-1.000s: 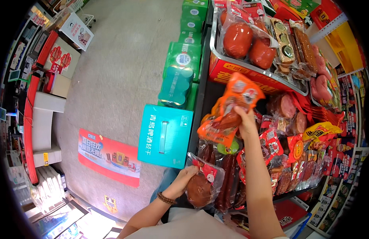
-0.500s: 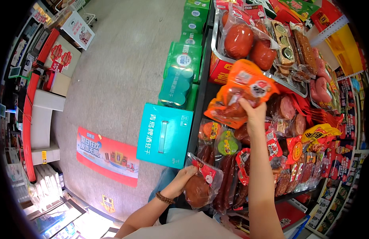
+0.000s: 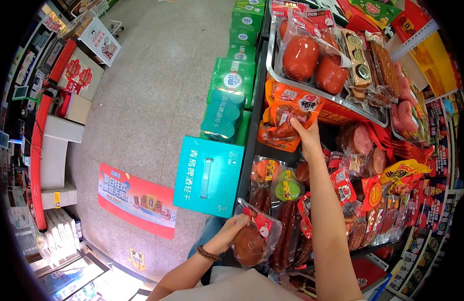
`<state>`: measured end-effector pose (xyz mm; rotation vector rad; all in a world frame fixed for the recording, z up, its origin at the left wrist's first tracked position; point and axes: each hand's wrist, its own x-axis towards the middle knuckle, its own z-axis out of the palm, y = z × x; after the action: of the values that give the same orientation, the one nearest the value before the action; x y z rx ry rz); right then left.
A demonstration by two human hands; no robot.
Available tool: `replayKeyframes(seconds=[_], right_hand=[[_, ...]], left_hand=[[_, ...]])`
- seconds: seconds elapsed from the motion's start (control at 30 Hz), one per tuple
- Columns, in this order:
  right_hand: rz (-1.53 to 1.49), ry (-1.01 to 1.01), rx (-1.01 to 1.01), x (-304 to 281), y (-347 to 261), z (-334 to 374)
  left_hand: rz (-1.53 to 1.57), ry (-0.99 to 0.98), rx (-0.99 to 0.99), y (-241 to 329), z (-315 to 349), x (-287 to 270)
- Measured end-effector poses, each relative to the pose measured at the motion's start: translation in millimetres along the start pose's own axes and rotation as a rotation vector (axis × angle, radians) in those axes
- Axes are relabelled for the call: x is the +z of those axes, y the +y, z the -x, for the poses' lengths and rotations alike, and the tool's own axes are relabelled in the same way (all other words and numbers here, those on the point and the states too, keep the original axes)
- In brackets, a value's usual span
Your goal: The person arranges various packaged meat products on a supermarket display shelf. They pick up vacuum-sealed sausages and other meat items, place them into a metal tray, and adjust their positions to create a neat presentation. The person also uses a blue cloth to wipe the shelf surface and the packaging of the products.
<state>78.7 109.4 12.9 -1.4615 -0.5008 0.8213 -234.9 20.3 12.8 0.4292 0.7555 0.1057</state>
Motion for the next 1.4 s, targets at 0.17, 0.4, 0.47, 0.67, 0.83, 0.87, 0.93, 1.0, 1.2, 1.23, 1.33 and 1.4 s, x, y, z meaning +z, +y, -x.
replayKeyframes(seconds=[0.17,0.4,0.47,0.67,0.83,0.87,0.93,1.0,1.2,1.23,1.33,1.4], right_hand=[[0.120,0.119,-0.092,2,26,11],[0.254,0.239,-0.134,0,50,8],[0.313,0.262,-0.159,-3,52,5],[0.216,0.238,-0.172,1,40,10],[0.264,0.246,-0.281,8,39,14],[0.380,0.252,-0.310,9,41,15],[0.614,0.262,-0.365,9,43,13],[0.611,0.229,-0.366,2,51,3],[0.496,0.103,-0.315,-12,49,7],[0.532,0.100,-0.338,-15,49,11],[0.493,0.224,-0.207,-19,39,37],[0.426,0.153,-0.136,-30,34,68]], left_hand=[[-0.014,0.007,-0.012,-6,-2,-6],[-0.050,-0.007,-0.004,4,2,0],[-0.038,-0.001,-0.013,2,2,-1],[-0.010,-0.033,-0.006,-2,1,-4],[-0.016,0.004,0.023,-7,-3,-5],[-0.009,0.012,0.022,-8,-2,-4],[-0.025,0.012,0.001,-9,-4,-8],[-0.030,0.016,-0.008,-10,-4,-9],[-0.024,0.056,-0.002,-3,0,2],[-0.029,0.075,0.008,-7,-6,-1],[0.028,0.221,-0.046,-5,-11,5],[0.063,0.266,-0.004,-5,-19,0]])
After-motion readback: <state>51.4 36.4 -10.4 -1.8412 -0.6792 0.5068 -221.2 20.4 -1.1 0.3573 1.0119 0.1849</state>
